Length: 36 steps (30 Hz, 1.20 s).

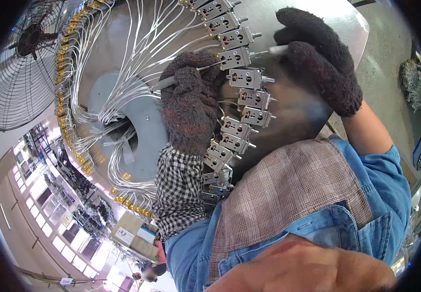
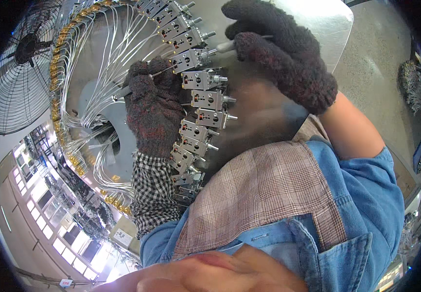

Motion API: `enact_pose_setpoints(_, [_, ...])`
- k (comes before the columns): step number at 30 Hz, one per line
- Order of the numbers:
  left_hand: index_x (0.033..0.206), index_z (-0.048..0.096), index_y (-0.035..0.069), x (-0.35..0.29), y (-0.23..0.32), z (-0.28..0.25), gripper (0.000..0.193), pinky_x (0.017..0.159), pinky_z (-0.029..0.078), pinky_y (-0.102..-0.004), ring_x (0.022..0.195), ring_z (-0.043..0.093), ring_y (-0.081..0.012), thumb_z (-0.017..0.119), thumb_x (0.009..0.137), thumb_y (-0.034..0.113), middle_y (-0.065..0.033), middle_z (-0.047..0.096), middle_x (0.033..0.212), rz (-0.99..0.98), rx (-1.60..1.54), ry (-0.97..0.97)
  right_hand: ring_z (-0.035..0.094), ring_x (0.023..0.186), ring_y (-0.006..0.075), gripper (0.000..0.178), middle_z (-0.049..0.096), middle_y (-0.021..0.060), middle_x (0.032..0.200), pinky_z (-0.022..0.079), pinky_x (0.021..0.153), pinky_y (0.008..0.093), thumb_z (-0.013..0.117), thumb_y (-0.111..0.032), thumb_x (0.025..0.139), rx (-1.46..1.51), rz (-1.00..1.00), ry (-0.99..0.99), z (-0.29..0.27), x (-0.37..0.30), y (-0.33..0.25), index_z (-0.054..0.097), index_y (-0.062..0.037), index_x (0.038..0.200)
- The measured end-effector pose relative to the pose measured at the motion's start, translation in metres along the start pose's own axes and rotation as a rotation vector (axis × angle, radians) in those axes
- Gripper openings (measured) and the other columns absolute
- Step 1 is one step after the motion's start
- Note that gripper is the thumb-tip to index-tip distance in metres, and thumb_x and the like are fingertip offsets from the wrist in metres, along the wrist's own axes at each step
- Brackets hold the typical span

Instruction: Assembling or adjusting small electronic components on a circular metal fixture.

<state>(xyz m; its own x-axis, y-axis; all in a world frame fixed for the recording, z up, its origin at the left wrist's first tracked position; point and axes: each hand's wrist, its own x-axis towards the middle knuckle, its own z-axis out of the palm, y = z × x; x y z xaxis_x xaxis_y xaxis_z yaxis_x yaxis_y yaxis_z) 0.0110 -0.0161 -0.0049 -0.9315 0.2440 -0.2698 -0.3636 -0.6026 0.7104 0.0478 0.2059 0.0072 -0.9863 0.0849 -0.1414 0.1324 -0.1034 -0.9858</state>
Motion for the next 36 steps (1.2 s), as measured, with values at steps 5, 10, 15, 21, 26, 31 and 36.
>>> enact_pose_setpoints(5, [0.108, 0.049, 0.001, 0.001, 0.001, 0.006, 0.022, 0.088, 0.048, -0.0435, 0.096, 0.057, -0.0275, 0.051, 0.089, 0.011, -0.0145, 0.056, 0.103, -0.041, 0.015, 0.06, 0.06, 0.085, 0.0271, 0.036, 0.058, 0.0152, 0.109, 0.05, 0.074, 0.0333, 0.059, -0.003, 0.076, -0.882, -0.806, -0.021, -0.019, 0.013, 0.023, 0.052, -0.0038, 0.111])
enact_pose_setpoints(10, [0.107, 0.049, -0.001, 0.003, 0.0, -0.002, 0.022, 0.087, 0.05, -0.0406, 0.095, 0.058, -0.0267, 0.05, 0.089, 0.011, -0.0142, 0.056, 0.102, 0.008, 0.039, 0.013, 0.061, 0.079, 0.0229, 0.046, 0.057, 0.0123, 0.105, 0.052, 0.061, 0.0292, 0.061, 0.003, 0.068, -0.908, -0.807, -0.012, -0.017, 0.018, 0.024, 0.054, -0.0067, 0.112])
enact_pose_setpoints(15, [0.105, 0.051, -0.001, 0.003, -0.001, -0.001, 0.023, 0.084, 0.051, -0.0365, 0.092, 0.058, -0.0239, 0.051, 0.089, 0.015, -0.0123, 0.057, 0.096, 0.014, 0.131, 0.025, 0.061, 0.088, 0.0222, 0.026, 0.06, 0.0114, 0.103, 0.049, 0.072, 0.0294, 0.054, -0.013, 0.084, -0.826, -0.71, -0.021, -0.01, 0.014, 0.01, 0.055, -0.0031, 0.108])
enact_pose_setpoints(21, [0.104, 0.051, 0.001, 0.001, 0.006, 0.008, 0.023, 0.08, 0.053, -0.0325, 0.092, 0.059, -0.0207, 0.051, 0.09, 0.019, -0.012, 0.058, 0.096, -0.064, 0.18, 0.085, 0.061, 0.082, 0.0147, 0.028, 0.059, 0.007, 0.1, 0.047, 0.065, 0.0243, 0.049, -0.022, 0.09, -0.057, 0.109, 0.064, 0.004, 0.005, -0.016, 0.057, -0.0049, 0.11])
enact_pose_setpoints(26, [0.103, 0.051, 0.001, 0.0, 0.005, 0.008, 0.021, 0.081, 0.052, -0.0341, 0.092, 0.059, -0.0219, 0.052, 0.09, 0.018, -0.0123, 0.058, 0.099, -0.018, 0.134, 0.071, 0.057, 0.09, 0.0144, 0.031, 0.059, 0.0069, 0.102, 0.046, 0.072, 0.0259, 0.053, -0.022, 0.088, -0.225, -0.091, -0.089, -0.006, 0.003, -0.012, 0.056, -0.0031, 0.112])
enact_pose_setpoints(31, [0.105, 0.051, 0.002, 0.003, 0.003, 0.01, 0.021, 0.083, 0.052, -0.0373, 0.093, 0.058, -0.024, 0.052, 0.089, 0.016, -0.0125, 0.058, 0.101, -0.004, 0.095, 0.04, 0.057, 0.087, 0.0213, 0.036, 0.058, 0.0098, 0.104, 0.048, 0.074, 0.0302, 0.057, -0.011, 0.078, -0.323, -0.33, -0.035, -0.009, 0.007, 0.002, 0.054, -0.0059, 0.114])
enact_pose_setpoints(36, [0.105, 0.051, 0.002, 0.001, 0.004, 0.01, 0.021, 0.084, 0.051, -0.0396, 0.093, 0.058, -0.0256, 0.053, 0.088, 0.014, -0.0126, 0.058, 0.1, -0.031, 0.111, 0.079, 0.06, 0.081, 0.0269, 0.04, 0.058, 0.0124, 0.105, 0.051, 0.072, 0.0337, 0.06, -0.003, 0.072, -0.462, -0.351, -0.061, -0.01, 0.002, 0.007, 0.053, -0.0071, 0.111])
